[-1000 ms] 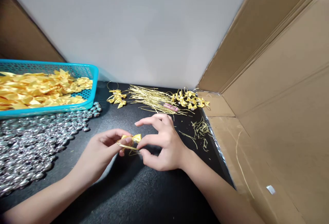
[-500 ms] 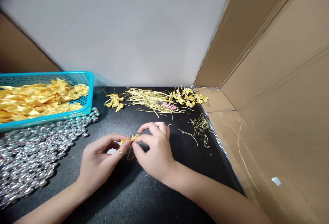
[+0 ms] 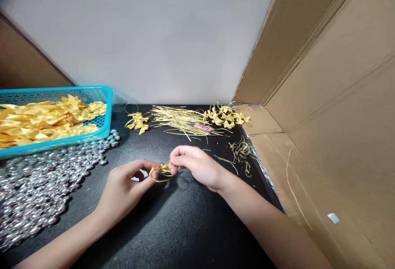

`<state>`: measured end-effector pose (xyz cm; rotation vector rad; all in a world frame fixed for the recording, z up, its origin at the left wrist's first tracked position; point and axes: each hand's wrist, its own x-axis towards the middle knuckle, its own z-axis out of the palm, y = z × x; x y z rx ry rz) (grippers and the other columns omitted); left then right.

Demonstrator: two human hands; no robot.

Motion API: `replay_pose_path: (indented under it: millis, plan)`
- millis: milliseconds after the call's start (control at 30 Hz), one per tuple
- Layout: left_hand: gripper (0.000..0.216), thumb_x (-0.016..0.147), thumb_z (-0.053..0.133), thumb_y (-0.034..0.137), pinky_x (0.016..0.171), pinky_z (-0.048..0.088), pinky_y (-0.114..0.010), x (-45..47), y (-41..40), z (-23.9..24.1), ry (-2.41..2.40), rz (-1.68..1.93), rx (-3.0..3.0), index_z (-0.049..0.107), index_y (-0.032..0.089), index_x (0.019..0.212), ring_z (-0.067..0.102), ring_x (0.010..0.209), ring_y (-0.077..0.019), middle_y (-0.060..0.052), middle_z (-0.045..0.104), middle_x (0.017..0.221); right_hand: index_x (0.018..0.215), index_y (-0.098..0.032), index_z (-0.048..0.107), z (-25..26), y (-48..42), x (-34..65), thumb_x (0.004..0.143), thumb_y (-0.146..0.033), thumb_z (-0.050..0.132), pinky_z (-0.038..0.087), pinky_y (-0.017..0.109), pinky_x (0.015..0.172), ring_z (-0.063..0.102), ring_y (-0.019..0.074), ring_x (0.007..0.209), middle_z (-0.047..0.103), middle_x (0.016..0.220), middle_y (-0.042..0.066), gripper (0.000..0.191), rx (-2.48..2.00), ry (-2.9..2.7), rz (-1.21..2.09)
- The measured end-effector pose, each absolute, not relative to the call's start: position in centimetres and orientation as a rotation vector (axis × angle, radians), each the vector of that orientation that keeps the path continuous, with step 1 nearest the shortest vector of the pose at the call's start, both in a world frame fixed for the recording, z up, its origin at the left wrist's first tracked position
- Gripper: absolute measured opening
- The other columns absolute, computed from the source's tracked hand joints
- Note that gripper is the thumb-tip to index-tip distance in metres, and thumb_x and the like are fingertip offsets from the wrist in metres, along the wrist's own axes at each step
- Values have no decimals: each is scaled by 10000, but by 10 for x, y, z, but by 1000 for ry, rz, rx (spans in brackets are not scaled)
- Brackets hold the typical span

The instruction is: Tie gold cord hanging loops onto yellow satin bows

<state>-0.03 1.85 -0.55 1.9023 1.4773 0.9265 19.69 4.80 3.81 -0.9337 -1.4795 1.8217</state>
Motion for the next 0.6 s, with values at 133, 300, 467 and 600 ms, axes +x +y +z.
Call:
replay_pose_path:
  millis: [133,300,467,600]
  plan:
    - [140,802,595,260,513,423,-215,-1,17,-6,1439,904,1994,689,179,736,591,535,-122,10,690,643,728,-176,505,42,47,201,829,-307,579,277,231,520,323,84,512,389,559,-75,182,-1058,-1568,1754]
    - [123,798,600,240,523,429,-204,1,13,-3,1318,846,2046,677,182,721,594,543,-117,16,681,627,754,-173,527,40,49,198,858,-287,560,226,216,471,287,70,488,348,554,-83,158,-1150,-1717,1384]
    - [166,812,603,305,483,431,-200,-2,18,-2,1453,1036,1808,681,178,739,575,510,-114,4,698,662,701,-167,534,38,54,206,845,-217,555,188,213,438,267,63,459,316,506,-89,154,-1323,-1888,1168]
    - [178,804,605,317,451,423,-198,-4,25,-3,1533,1046,1694,678,169,735,579,493,-119,-2,697,648,729,-166,575,54,38,208,840,-200,567,225,197,442,264,55,452,312,491,-95,116,-1072,-2164,1358]
